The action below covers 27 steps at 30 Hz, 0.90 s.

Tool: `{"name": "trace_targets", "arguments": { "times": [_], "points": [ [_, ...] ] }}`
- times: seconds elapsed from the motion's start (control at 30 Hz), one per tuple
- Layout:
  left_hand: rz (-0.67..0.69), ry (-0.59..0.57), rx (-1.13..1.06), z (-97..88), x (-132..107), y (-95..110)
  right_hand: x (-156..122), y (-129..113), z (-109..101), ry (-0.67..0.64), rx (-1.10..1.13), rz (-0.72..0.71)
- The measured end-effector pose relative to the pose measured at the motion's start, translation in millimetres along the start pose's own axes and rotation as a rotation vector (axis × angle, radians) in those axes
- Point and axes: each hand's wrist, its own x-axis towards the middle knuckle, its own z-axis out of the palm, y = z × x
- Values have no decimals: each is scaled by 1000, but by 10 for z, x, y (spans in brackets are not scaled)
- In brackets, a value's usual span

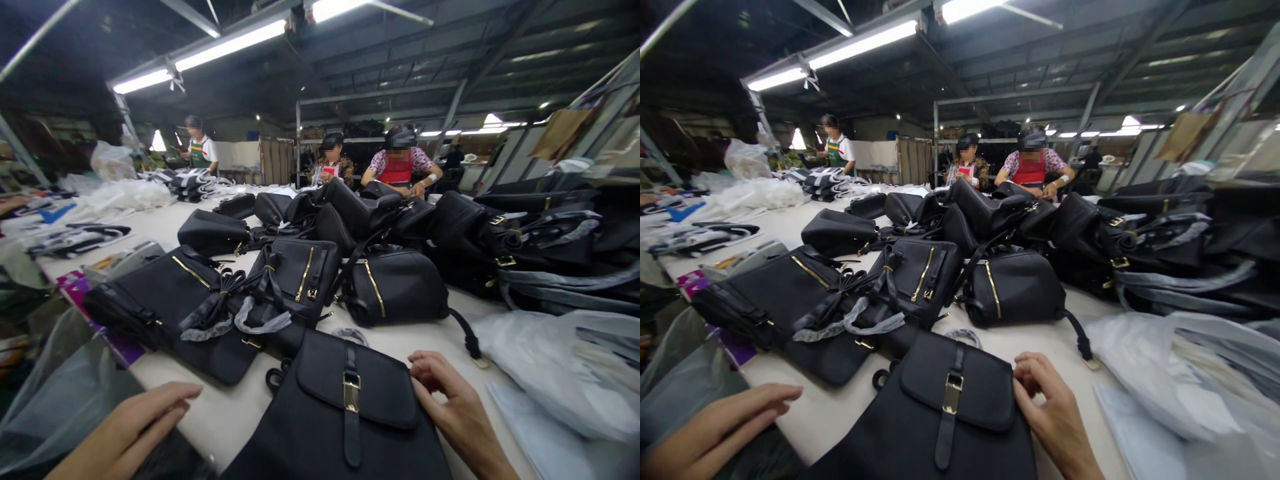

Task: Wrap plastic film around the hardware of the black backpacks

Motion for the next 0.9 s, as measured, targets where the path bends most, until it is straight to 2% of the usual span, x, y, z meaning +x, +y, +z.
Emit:
{"name": "trace_targets", "arguments": {
  "times": [0.03, 0.1, 0.13, 0.2, 0.27, 0.3, 0.4, 0.53, 0.63, 0.7, 0.83, 0.9],
  "points": [
    [21, -100, -43, 13, 106, 162, 3, -41, -26, 48, -98, -74],
    [54, -134, -119, 37, 292, 499, 1, -153, -80, 58, -227, -194],
    [93, -188, -162, 55, 366, 656, -4, -220, -102, -5, -258, -237],
    [174, -290, -230, 108, 476, 917, -17, -351, -117, -228, -293, -286],
    [235, -393, -272, 187, 548, 1090, -28, -442, -85, -427, -332, -293],
    [256, -436, -289, 234, 575, 1144, -29, -464, -55, -474, -355, -290],
    [286, -495, -355, 380, 626, 1192, -9, -470, 43, -488, -423, -341],
    [213, -430, -440, 486, 610, 1123, 105, -486, 100, -425, -479, -465],
    [91, -394, -404, 440, 593, 1111, 231, -524, 115, -374, -418, -413],
    [70, -399, -411, 383, 621, 1152, 286, -524, 148, -350, -354, -383],
    [99, -520, -489, 383, 743, 1311, 274, -413, 276, -299, -265, -295],
    [93, -607, -475, 468, 794, 1392, 254, -317, 328, -244, -215, -153]
  ]
}}
